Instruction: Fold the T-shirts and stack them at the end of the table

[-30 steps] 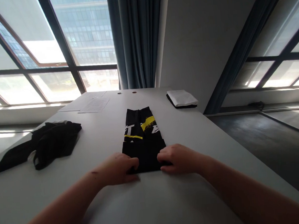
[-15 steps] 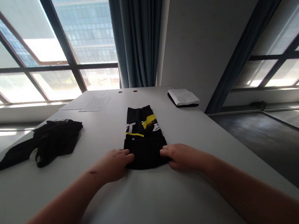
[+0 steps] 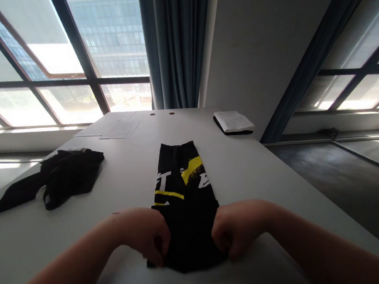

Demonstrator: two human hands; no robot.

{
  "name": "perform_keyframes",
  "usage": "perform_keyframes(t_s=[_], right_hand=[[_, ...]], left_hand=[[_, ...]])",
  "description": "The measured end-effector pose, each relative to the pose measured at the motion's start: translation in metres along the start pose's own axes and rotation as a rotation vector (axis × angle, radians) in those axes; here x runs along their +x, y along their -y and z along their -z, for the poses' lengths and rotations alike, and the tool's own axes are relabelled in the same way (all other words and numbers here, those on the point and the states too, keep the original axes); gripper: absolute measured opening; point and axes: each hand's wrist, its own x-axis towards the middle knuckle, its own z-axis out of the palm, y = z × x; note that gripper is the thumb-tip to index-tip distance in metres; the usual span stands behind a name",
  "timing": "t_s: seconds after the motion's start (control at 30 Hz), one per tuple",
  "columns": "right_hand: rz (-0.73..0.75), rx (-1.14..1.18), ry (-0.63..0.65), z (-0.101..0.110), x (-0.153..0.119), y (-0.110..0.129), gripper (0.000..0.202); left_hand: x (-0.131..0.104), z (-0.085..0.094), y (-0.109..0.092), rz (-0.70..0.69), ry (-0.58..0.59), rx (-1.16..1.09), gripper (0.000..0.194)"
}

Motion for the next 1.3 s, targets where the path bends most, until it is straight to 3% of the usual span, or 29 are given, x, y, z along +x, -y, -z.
perform_keyframes(t_s=[0.1,0.17,0.2,0.27,0.37,0.5,0.63,0.73,0.9,1.0,1.13,1.3], right_hand=[[0.04,0.183,0.246,0.0,0.001,0.01,0.008],[0.018,0.294,0.228,0.004,0.001,0.009,0.013],[0.005,0.329,0.14,0.006,0.002,0.005,0.017],[-0.016,0.28,-0.161,0.011,0.006,-0.008,0.02],[-0.04,-0.052,-0.643,0.014,0.016,-0.037,0.014],[0.009,-0.23,-0.854,0.013,0.031,-0.073,0.011],[-0.147,-0.27,-1.031,0.015,0.047,-0.097,0.018],[-0.276,-0.275,-1.065,0.021,0.063,-0.108,0.031],[-0.469,-0.287,-1.125,0.05,0.094,-0.118,0.041],[-0.609,-0.291,-1.081,0.077,0.111,-0.126,0.049],[-0.788,-0.286,-0.972,0.103,0.124,-0.142,0.066],[-0.877,-0.225,-0.941,0.116,0.131,-0.162,0.071]], left_hand=[[-0.001,-0.001,-0.013,-0.052,0.204,-0.197,0.01],[0.001,0.001,-0.014,-0.114,0.135,-0.258,0.011],[0.003,0.003,-0.011,-0.135,0.041,-0.257,0.013],[0.011,0.006,0.002,-0.12,-0.22,-0.178,0.018],[0.028,0.008,0.031,0.037,-0.63,0.078,0.02],[0.052,0.006,0.068,0.118,-0.857,0.115,0.021],[0.076,0.01,0.09,0.274,-1.058,0.046,0.033],[0.095,0.024,0.104,0.463,-1.089,0.05,0.046],[0.128,0.063,0.124,0.514,-1.059,0.074,0.058],[0.141,0.082,0.133,0.58,-1.052,0.076,0.061],[0.148,0.093,0.146,0.631,-1.044,0.084,0.062],[0.148,0.098,0.163,0.663,-1.057,0.068,0.057]])
